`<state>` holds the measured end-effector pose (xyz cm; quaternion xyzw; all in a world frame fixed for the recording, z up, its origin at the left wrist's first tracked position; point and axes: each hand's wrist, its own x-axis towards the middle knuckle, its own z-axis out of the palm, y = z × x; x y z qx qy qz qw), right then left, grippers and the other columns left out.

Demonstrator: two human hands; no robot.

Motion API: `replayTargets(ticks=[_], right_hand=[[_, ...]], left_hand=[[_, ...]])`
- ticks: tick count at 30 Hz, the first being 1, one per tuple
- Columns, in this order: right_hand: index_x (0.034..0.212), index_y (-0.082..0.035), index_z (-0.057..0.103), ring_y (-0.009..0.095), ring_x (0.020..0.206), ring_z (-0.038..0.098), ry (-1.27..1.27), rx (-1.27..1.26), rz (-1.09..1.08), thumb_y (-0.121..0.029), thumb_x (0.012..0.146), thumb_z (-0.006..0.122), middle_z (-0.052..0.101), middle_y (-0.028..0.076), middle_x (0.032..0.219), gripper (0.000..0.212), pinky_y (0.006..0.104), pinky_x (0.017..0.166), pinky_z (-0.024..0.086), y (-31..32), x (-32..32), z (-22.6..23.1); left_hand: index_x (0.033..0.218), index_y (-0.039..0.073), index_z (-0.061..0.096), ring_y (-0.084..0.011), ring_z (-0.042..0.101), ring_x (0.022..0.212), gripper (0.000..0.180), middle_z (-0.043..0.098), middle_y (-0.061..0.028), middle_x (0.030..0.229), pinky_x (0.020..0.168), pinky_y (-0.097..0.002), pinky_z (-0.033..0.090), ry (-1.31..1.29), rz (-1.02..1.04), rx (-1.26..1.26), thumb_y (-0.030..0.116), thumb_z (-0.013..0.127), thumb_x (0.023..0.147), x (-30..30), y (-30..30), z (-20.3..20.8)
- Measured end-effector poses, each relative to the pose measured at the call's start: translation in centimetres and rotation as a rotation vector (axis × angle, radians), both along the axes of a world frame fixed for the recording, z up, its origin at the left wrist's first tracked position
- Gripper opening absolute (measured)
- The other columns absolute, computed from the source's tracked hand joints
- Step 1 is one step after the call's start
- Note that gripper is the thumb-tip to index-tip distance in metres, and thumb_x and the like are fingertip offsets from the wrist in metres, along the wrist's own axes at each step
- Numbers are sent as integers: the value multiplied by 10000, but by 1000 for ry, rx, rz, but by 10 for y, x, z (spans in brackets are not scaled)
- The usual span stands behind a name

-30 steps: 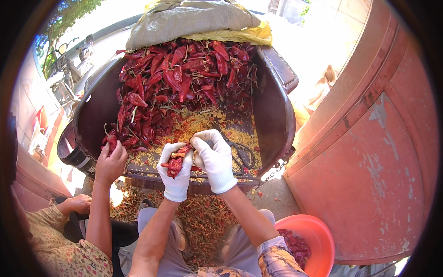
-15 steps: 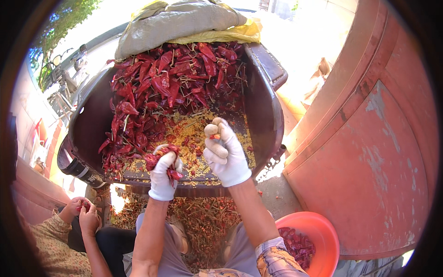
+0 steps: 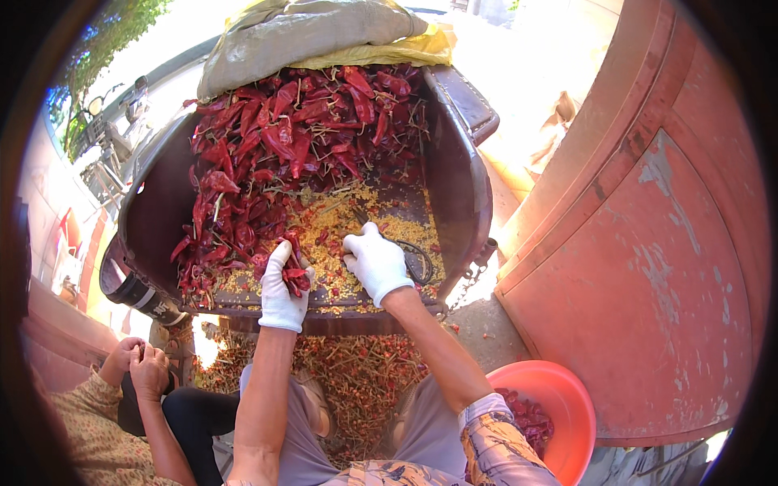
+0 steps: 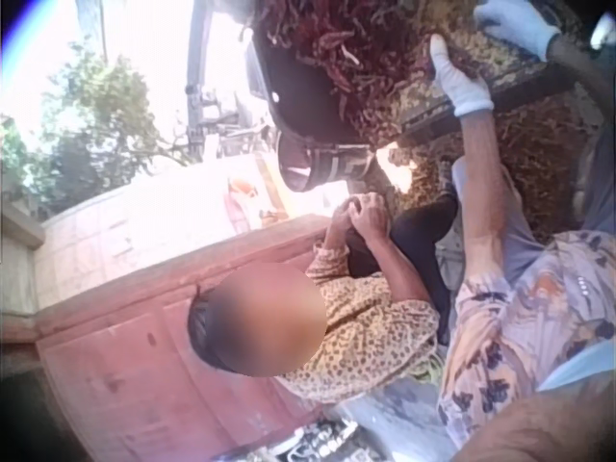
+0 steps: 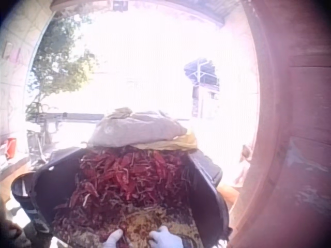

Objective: The person uses a knife and their gloved hands to cut open dried red peppers, removing the seeds and stalks before placing the processed peppers into a basin.

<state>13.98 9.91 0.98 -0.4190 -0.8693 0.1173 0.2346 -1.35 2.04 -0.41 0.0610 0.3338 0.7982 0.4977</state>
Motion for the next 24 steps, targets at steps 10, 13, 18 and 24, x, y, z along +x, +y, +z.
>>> replayTargets(ticks=[10,13,18,24], right_hand=[[931,-36,626,93,563,547,792,-653,-23,-108,892,621,602,25,733,82,249,537,450,-9,5,2],[948,-27,629,36,545,500,896,-759,21,-111,905,612,593,-17,713,96,208,501,412,-23,5,15],[1010,-34,624,20,547,477,1000,-840,68,-113,923,608,610,-19,753,119,190,460,377,-46,1,22],[1066,-56,589,14,499,458,1368,-1200,175,-141,936,608,606,-13,805,157,175,403,303,-50,19,-8]], left_hand=[[1036,100,641,-132,633,821,184,658,-8,936,649,-300,550,142,-59,24,192,682,882,10,-2,6],[1085,92,591,-151,637,943,190,650,-24,1023,802,-343,555,136,-142,101,119,639,903,20,-6,7],[1027,97,587,-106,602,807,136,625,-12,897,723,-259,509,295,-119,85,70,636,903,33,-3,9],[1067,76,615,-152,634,924,180,665,-59,1029,848,-344,521,71,-146,83,157,646,909,33,-6,9]])
